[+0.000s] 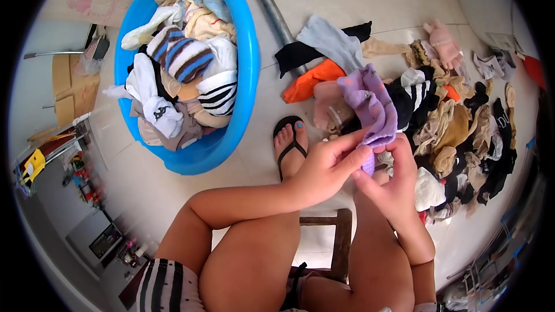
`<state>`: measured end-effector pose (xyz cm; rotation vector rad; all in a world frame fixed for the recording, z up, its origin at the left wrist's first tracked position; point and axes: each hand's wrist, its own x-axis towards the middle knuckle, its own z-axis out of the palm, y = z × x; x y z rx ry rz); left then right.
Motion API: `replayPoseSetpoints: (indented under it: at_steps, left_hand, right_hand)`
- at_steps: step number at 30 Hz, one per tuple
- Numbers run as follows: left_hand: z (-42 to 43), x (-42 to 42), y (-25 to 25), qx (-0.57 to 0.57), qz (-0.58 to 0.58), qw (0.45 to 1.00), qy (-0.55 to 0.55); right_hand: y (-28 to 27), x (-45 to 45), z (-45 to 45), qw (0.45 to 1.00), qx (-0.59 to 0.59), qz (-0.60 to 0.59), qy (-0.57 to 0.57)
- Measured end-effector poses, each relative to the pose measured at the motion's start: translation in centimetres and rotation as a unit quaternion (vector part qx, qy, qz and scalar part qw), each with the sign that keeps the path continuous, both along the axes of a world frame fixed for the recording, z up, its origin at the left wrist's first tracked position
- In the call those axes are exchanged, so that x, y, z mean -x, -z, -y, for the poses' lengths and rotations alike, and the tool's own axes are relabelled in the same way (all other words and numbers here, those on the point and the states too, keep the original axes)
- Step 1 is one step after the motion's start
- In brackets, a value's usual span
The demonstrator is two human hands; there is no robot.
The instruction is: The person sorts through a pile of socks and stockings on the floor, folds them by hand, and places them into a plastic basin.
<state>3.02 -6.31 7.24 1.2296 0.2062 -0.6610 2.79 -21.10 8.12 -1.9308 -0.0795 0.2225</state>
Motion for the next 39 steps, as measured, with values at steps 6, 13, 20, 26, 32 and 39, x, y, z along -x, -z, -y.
replayPoseSetpoints:
  at_steps: [6,13,20,26,32,39]
  left_hand:
    - [-0.4,1.5,2.1,-0.035,-0.011,0.999,0.026]
    - [0.3,0.6,1.0,-0.02,-0.084,0.996,-0.02]
    - [0.9,0.4,2.0,0.026,-0.131,0.989,-0.057]
    - [0.3,0.4,2.3,-0.004,-0.117,0.992,-0.051]
    - [0.1,0.6,3.1,0.162,-0.268,0.94,-0.138]
    - [0.2,-0.4,3.2,0.045,-0.178,0.981,-0.069]
  right_hand:
    - [1.7,1.1,0.9,0.999,0.02,0.007,0.039]
    - [2.4,1.1,0.9,0.996,-0.03,0.029,0.074]
    - [3.6,1.9,0.9,0.99,-0.107,0.028,0.089]
    - [5.2,2.4,0.6,0.901,-0.373,-0.132,0.178]
    - [3.0,2.0,1.7,0.578,-0.699,-0.343,0.243]
    - [6.4,3.3,-0.4,0.777,-0.523,-0.277,0.217]
